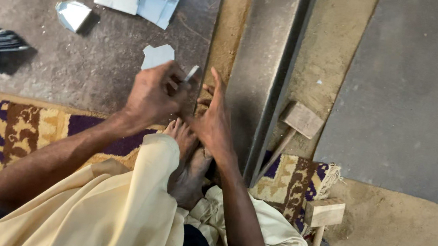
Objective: The person sits on the floor and hammers small cut metal pieces against a steel beam using a wooden mallet, folding and shaping each piece, then sets finished pieces aside and picks up the next piece to repeat the process.
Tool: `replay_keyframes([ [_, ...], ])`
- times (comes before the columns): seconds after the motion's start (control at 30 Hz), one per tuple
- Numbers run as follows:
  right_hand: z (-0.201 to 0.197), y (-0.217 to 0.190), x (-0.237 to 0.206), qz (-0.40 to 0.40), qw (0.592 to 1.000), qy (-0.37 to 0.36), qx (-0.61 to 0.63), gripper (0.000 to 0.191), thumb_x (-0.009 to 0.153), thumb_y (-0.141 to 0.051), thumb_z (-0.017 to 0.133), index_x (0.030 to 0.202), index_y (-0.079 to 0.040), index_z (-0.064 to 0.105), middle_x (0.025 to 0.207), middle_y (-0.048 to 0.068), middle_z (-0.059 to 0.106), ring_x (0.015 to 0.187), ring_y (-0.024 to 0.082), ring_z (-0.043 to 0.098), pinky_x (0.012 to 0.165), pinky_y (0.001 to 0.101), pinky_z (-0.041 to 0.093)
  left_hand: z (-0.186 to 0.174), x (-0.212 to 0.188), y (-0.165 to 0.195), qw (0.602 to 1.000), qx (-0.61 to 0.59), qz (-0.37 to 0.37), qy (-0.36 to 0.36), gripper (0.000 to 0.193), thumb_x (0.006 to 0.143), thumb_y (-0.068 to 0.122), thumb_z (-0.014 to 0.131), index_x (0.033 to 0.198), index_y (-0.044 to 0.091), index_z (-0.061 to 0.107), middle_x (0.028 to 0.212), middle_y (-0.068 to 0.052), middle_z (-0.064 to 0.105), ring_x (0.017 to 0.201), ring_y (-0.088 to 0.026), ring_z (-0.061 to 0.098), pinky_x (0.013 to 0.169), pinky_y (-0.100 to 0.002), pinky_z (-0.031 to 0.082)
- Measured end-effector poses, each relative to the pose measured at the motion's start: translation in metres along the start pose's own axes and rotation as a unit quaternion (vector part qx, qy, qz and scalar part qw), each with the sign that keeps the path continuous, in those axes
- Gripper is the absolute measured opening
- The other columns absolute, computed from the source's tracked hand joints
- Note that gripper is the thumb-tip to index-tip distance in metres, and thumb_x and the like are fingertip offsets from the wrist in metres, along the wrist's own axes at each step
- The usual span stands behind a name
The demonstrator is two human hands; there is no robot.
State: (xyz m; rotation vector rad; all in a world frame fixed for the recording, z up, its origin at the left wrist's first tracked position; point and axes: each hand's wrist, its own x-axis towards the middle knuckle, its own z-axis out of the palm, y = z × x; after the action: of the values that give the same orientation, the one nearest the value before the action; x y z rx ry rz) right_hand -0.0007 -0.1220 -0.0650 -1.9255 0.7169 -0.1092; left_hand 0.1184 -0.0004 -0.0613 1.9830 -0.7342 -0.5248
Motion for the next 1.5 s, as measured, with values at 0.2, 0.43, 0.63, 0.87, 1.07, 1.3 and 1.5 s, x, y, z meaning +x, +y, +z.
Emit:
replay_keyframes([
  [0.2, -0.003, 0.016, 0.001, 0.027, 0.97, -0.081, 0.227, 0.085, 0.086, -0.002, 0.083, 0.157, -0.013, 0.039, 0.123, 0.014, 0.068, 0.107, 0.022, 0.073, 0.09, 0.0359, 0.065, -0.019, 0.01, 0.013, 0.979, -0.08, -0.086, -0.169, 0.051, 0.088, 0.043, 0.076, 0.117, 0.002, 0.068, 0.093, -0.011, 0.078, 0.079, -0.017, 0.078, 0.068, -0.034, 0.065],
  [0.43, -0.017, 0.02, -0.01, 0.053, 0.916, -0.156, 0.366, 0.092, 0.083, -0.008, 0.088, 0.159, -0.012, 0.036, 0.135, 0.014, 0.064, 0.118, 0.023, 0.071, 0.1, 0.0386, 0.064, -0.034, 0.029, 0.023, 0.912, -0.107, -0.242, -0.314, 0.077, 0.073, 0.065, 0.071, 0.125, 0.009, 0.072, 0.099, -0.014, 0.081, 0.078, -0.02, 0.081, 0.067, -0.034, 0.064],
  [0.63, -0.021, 0.018, -0.009, 0.045, 0.937, -0.139, 0.318, 0.093, 0.08, -0.013, 0.09, 0.158, -0.012, 0.04, 0.137, 0.015, 0.063, 0.116, 0.024, 0.072, 0.097, 0.04, 0.065, -0.034, 0.029, 0.032, 0.908, -0.117, -0.246, -0.317, 0.073, 0.076, 0.063, 0.069, 0.126, 0.01, 0.073, 0.096, -0.014, 0.082, 0.076, -0.018, 0.082, 0.065, -0.032, 0.064],
  [0.87, -0.017, 0.025, -0.01, 0.063, 0.93, -0.147, 0.332, 0.092, 0.08, -0.013, 0.09, 0.157, -0.013, 0.04, 0.128, 0.016, 0.067, 0.114, 0.022, 0.072, 0.095, 0.0391, 0.064, -0.029, 0.028, 0.01, 0.902, -0.139, -0.266, -0.312, 0.07, 0.082, 0.053, 0.068, 0.132, 0.004, 0.066, 0.097, -0.021, 0.08, 0.076, -0.021, 0.08, 0.07, -0.038, 0.064],
  [1.07, -0.011, 0.035, -0.007, 0.11, 0.949, -0.1, 0.279, 0.085, 0.08, -0.01, 0.087, 0.153, -0.01, 0.044, 0.121, 0.014, 0.069, 0.11, 0.021, 0.071, 0.09, 0.0371, 0.063, -0.011, 0.019, -0.028, 0.96, -0.001, -0.118, -0.253, 0.061, 0.102, 0.035, 0.061, 0.145, -0.006, 0.045, 0.123, -0.026, 0.063, 0.102, -0.026, 0.066, 0.091, -0.046, 0.055],
  [1.3, -0.001, 0.044, -0.004, 0.13, 0.986, -0.004, 0.109, 0.082, 0.078, -0.019, 0.089, 0.148, -0.009, 0.047, 0.109, 0.011, 0.074, 0.101, 0.018, 0.073, 0.083, 0.0332, 0.063, 0.015, 0.034, -0.057, 0.997, -0.009, -0.036, -0.06, 0.031, 0.089, 0.007, 0.074, 0.115, -0.006, 0.063, 0.097, -0.019, 0.074, 0.086, -0.027, 0.074, 0.075, -0.042, 0.061],
  [1.5, -0.007, 0.039, -0.007, 0.1, 0.991, 0.025, 0.086, 0.083, 0.078, -0.027, 0.091, 0.146, -0.004, 0.048, 0.108, 0.01, 0.074, 0.098, 0.015, 0.073, 0.083, 0.0324, 0.063, 0.01, 0.058, -0.054, 0.977, 0.158, 0.107, 0.095, 0.045, 0.081, 0.011, 0.082, 0.116, -0.006, 0.059, 0.096, -0.021, 0.07, 0.084, -0.029, 0.07, 0.07, -0.039, 0.057],
])
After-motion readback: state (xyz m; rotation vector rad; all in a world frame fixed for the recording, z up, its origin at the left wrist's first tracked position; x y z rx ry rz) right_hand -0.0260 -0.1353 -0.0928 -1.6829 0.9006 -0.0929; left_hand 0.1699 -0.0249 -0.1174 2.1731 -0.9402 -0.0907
